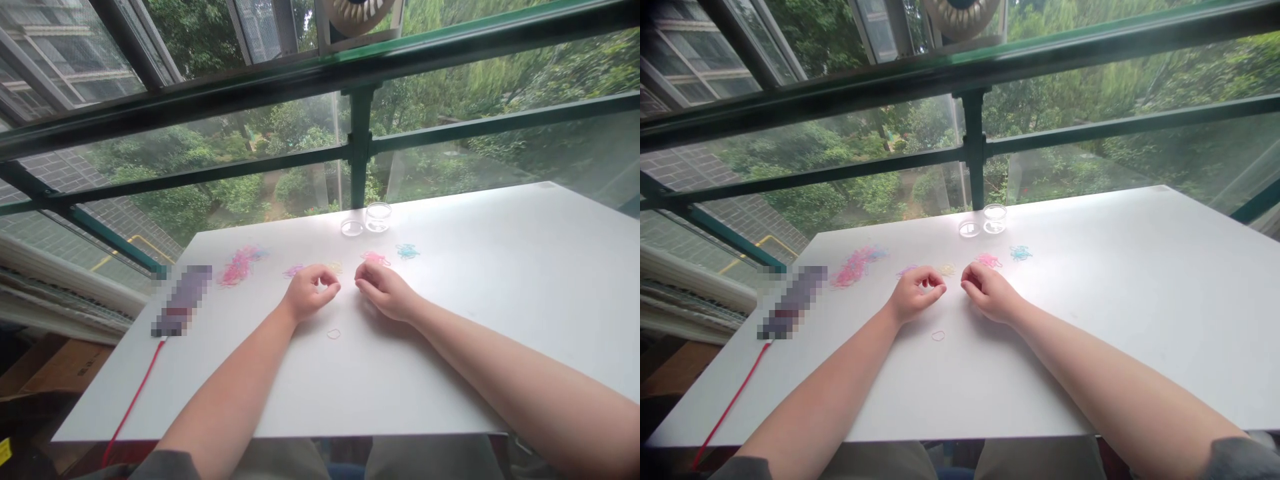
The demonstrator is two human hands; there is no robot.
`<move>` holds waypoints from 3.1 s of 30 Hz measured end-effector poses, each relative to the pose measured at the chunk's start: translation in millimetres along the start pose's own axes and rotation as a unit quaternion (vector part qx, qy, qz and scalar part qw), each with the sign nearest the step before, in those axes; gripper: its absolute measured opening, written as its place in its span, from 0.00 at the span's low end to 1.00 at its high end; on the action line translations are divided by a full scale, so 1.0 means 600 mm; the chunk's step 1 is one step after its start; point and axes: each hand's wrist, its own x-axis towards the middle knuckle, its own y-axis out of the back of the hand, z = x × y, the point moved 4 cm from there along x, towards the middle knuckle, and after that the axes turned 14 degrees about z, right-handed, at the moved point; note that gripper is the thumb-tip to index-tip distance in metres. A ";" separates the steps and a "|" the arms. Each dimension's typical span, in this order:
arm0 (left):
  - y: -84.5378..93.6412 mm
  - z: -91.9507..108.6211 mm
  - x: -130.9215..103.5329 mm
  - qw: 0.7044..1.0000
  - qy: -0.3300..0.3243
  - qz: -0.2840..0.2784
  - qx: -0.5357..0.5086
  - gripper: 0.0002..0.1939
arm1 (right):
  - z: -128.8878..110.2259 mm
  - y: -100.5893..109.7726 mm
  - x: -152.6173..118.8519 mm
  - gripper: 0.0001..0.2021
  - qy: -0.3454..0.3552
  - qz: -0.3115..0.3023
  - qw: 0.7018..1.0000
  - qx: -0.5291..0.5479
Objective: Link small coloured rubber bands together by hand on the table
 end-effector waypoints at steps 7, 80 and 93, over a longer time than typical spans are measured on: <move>-0.002 0.003 -0.001 1.000 -0.009 0.000 0.004 0.03 | -0.018 -0.010 -0.009 0.04 0.018 -0.037 0.999 0.015; -0.020 0.011 -0.002 1.000 0.014 -0.020 0.018 0.06 | -0.006 -0.007 0.000 0.03 0.006 -0.021 0.997 -0.080; 0.008 -0.041 0.031 0.968 -0.005 0.091 0.232 0.06 | -0.013 -0.005 -0.001 0.03 -0.002 -0.026 0.997 -0.074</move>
